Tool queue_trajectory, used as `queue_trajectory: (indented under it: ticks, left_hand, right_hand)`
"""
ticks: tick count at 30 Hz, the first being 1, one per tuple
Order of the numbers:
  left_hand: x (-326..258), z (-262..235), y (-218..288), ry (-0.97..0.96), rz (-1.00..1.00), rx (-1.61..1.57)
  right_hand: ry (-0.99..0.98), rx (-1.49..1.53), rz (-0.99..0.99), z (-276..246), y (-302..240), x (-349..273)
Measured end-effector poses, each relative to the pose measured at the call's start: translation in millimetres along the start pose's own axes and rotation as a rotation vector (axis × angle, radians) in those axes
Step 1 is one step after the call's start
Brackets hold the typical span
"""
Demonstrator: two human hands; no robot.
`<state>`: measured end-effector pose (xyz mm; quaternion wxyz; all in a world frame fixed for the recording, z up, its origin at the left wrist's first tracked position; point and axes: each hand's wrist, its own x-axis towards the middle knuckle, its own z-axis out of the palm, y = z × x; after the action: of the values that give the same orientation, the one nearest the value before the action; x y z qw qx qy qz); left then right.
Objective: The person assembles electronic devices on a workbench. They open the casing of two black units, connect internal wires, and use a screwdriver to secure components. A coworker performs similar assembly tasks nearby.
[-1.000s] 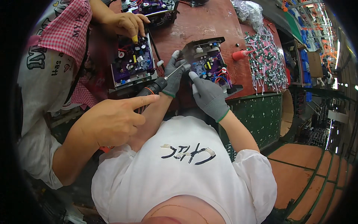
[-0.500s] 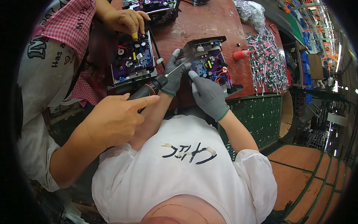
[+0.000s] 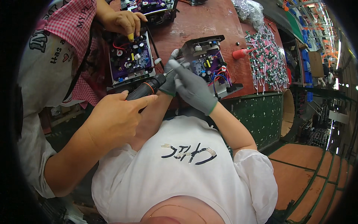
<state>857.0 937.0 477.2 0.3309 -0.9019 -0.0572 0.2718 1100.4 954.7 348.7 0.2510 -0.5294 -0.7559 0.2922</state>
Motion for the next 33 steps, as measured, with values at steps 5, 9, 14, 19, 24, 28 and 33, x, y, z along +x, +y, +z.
queue_trajectory:
  ticks: [5,9,14,19,24,28,33]
  left_hand:
    - [19,43,25,0.135,0.167,1.683]
    - [37,104,100,-0.019,-0.304,1.519]
    - [51,45,98,-0.161,-0.477,0.487]
    - [49,23,83,-0.343,-0.364,0.158]
    - [48,25,104,-0.315,-0.499,0.308]
    - [85,27,139,-0.126,-1.040,-0.144]
    - [53,36,103,-0.152,-0.101,1.002]
  right_hand:
    - [-0.040,0.490,0.127,37,26,-1]
    - [-0.054,0.832,0.419,32,5,10]
    - [0.127,1.005,0.606,38,-11,20]
    - [0.266,0.970,0.490,49,-11,16]
    - [0.225,0.975,0.469,52,-2,15]
    - [0.247,0.901,0.415,56,4,20]
    - [0.223,0.782,0.390,56,8,14]
